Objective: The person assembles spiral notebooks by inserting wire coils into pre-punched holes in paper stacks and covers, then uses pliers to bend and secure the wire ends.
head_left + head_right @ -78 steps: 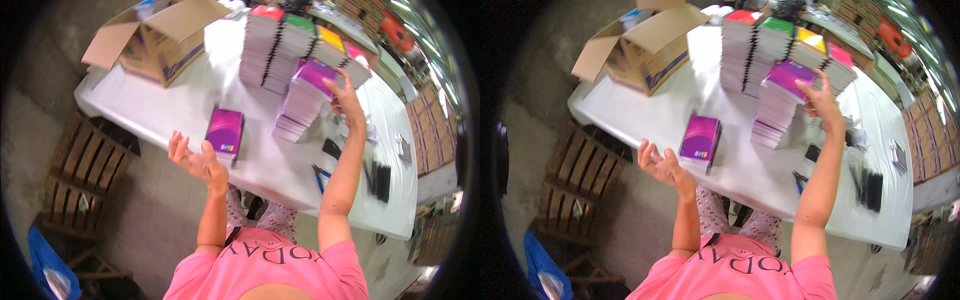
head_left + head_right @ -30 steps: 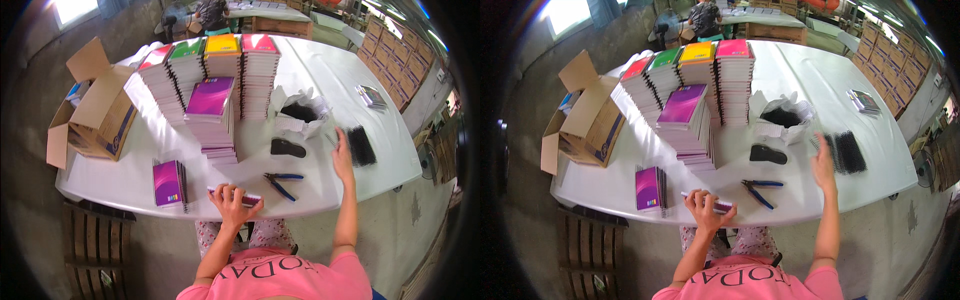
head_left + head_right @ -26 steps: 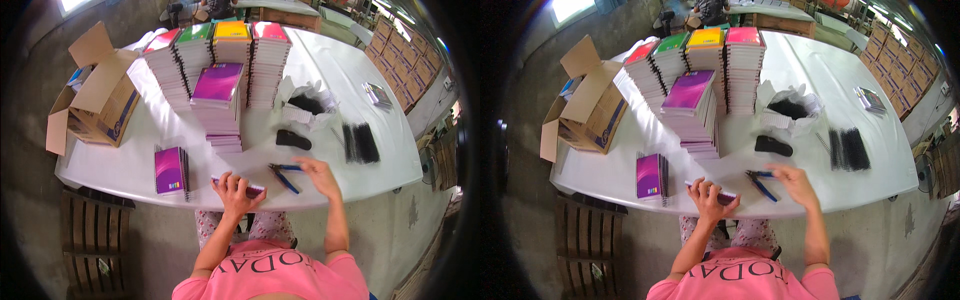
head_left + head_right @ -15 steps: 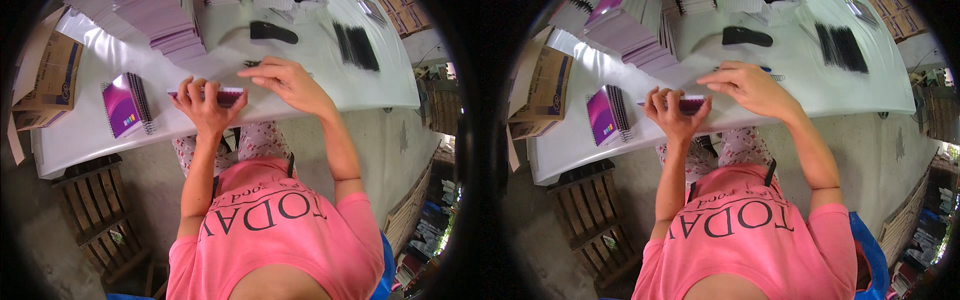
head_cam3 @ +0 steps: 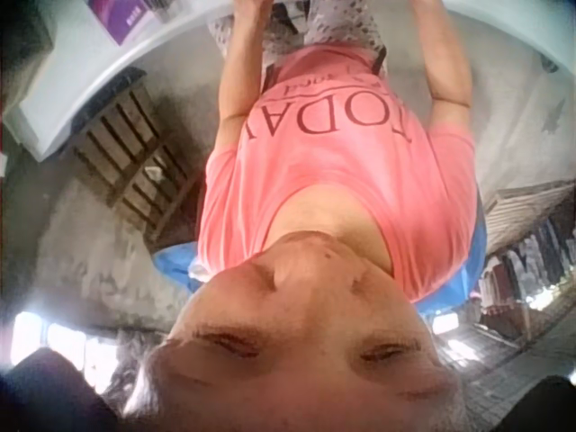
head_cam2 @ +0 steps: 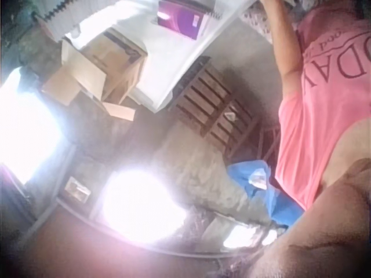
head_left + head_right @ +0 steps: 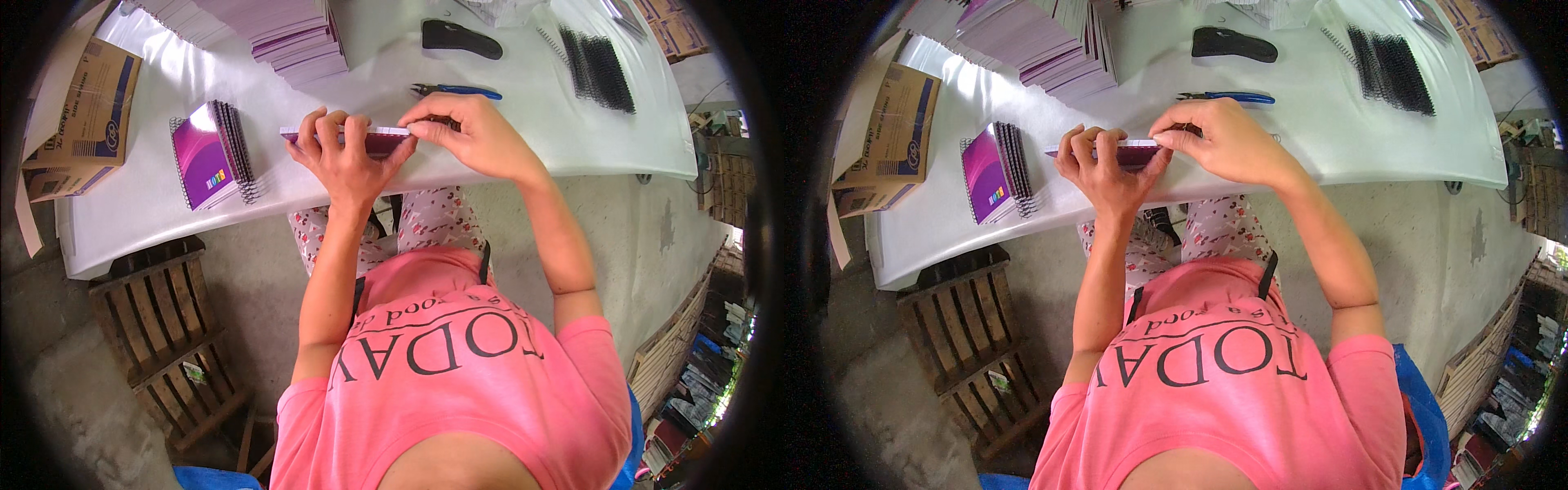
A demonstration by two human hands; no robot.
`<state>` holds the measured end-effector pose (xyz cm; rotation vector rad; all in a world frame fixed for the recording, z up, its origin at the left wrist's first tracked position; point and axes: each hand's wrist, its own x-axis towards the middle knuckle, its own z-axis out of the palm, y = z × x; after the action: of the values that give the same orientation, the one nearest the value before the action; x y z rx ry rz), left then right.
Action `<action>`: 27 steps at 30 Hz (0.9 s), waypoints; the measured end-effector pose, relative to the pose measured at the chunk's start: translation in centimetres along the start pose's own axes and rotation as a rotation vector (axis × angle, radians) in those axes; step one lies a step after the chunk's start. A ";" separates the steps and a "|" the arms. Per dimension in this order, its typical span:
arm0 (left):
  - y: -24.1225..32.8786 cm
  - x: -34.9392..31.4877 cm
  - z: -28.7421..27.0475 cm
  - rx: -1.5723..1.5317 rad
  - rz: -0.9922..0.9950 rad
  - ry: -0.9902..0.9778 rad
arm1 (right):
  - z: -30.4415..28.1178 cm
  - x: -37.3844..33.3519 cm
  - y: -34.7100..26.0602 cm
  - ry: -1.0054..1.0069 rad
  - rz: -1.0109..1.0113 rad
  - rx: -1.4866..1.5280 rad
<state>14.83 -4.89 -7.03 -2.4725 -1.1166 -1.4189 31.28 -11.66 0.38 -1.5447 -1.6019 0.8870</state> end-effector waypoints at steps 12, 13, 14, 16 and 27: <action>0.0 0.0 -0.1 0.015 0.015 -0.001 | -0.6 -0.2 0.7 0.057 -0.060 0.136; 0.1 0.1 -0.1 0.015 0.016 -0.003 | -0.6 -0.2 0.7 0.077 -0.062 0.151; 0.1 0.1 -0.2 0.016 0.017 -0.005 | -0.6 -0.1 0.7 0.087 -0.085 0.124; 0.2 0.2 -0.2 0.024 0.014 -0.004 | -0.6 0.0 0.7 0.106 -0.134 0.067; 0.0 0.2 0.0 0.020 0.014 0.001 | -0.5 0.3 0.8 -0.035 -0.061 0.206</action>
<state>14.87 -4.82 -6.86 -2.4609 -1.1063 -1.3976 32.10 -11.31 -0.06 -1.3376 -1.5217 1.0168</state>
